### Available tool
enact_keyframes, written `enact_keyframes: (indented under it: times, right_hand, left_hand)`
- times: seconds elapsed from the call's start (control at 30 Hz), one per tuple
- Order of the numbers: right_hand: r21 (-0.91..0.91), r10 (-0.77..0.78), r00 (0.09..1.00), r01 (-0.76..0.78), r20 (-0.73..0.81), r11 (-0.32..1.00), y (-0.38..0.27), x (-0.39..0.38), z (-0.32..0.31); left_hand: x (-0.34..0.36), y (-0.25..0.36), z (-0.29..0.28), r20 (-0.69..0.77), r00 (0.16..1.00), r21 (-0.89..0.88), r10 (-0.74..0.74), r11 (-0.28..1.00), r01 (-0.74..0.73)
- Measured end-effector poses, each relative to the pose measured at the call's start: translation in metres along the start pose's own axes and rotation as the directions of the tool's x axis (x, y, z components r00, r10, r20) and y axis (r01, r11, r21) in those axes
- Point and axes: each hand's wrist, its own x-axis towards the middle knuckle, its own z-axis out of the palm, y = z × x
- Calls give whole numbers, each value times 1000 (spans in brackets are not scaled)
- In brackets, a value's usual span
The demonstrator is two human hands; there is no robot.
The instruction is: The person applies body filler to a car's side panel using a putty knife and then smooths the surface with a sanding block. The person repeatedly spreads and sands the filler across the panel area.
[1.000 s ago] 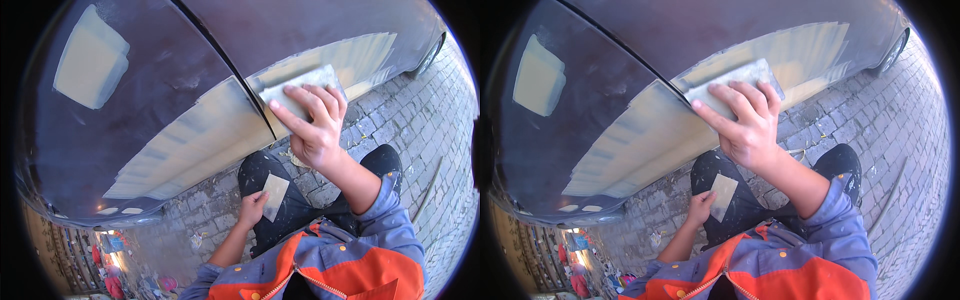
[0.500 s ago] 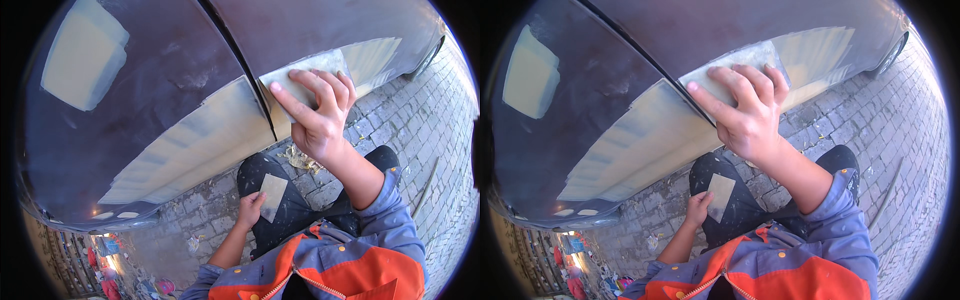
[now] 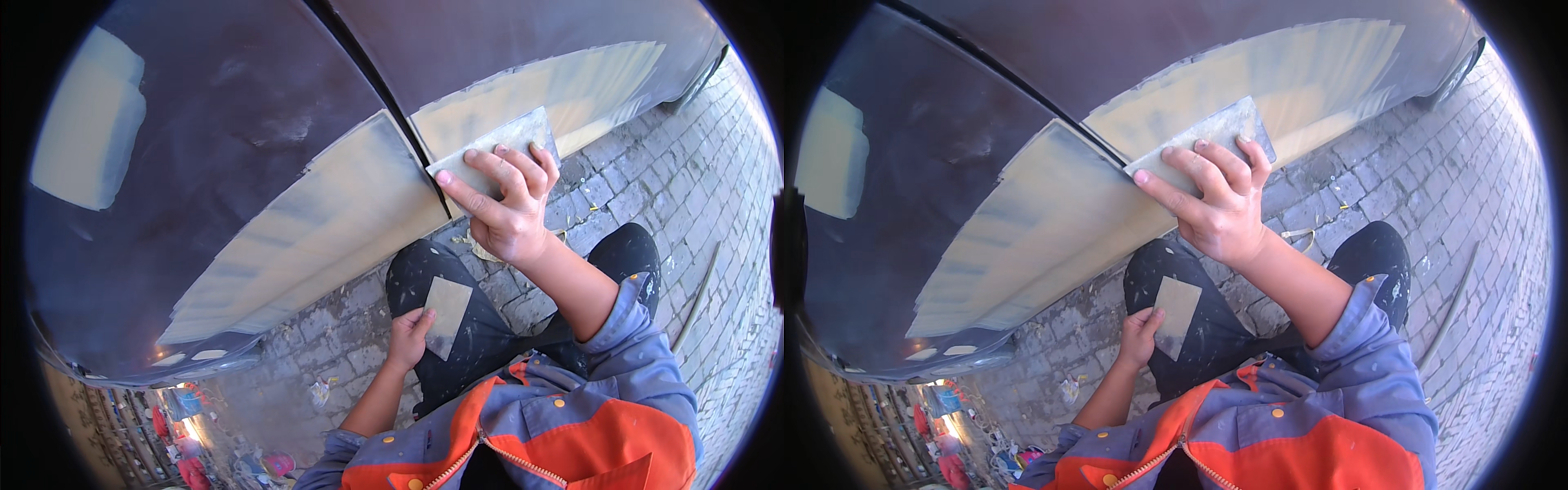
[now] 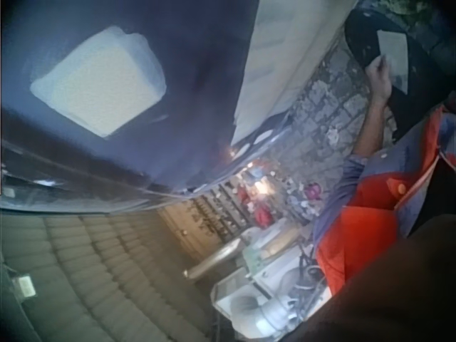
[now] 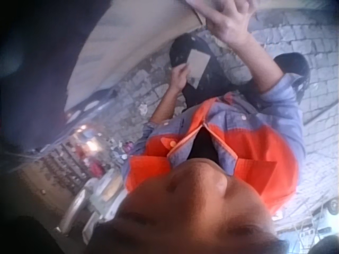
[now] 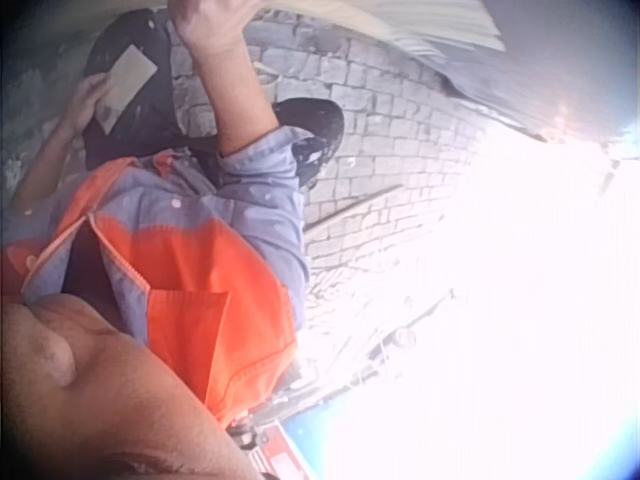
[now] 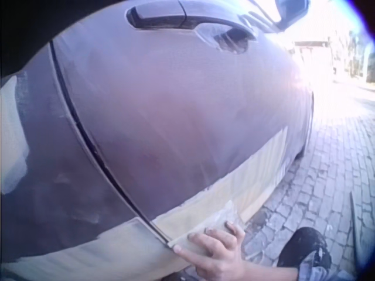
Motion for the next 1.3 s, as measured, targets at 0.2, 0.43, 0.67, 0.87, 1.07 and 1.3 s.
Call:
enact_keyframes:
  times: [0.2, 0.43, 0.67, 0.87, 1.07, 1.3]
  right_hand:
    - [37, 30, 999, -28, -38, 999, 4, -32, 24]
    - [50, 23, 997, -19, -72, 999, 11, -60, 44]
    - [52, 1, 999, 2, -52, 999, 20, -87, 58]
    - [58, -25, 996, 30, -87, 998, 23, -92, 65]
    - [42, -26, 999, 28, -44, 999, 25, -115, 73]
    - [11, -15, 1000, 15, 5, 1000, 23, -111, 63]
  left_hand:
    - [0, 0, -4, 18, 1000, 4, 1, 1000, -1]
    - [0, 2, -1, -4, 1000, -6, -10, 1000, 10]
    - [1, 2, -2, 0, 1000, 23, -7, 1000, 7]
    - [-1, 6, 0, -2, 1000, -2, -10, 1000, 10]
    - [-3, 6, 3, -30, 1000, -6, -10, 1000, 9]
    - [2, -1, -3, -4, 1000, 55, -17, 998, 17]
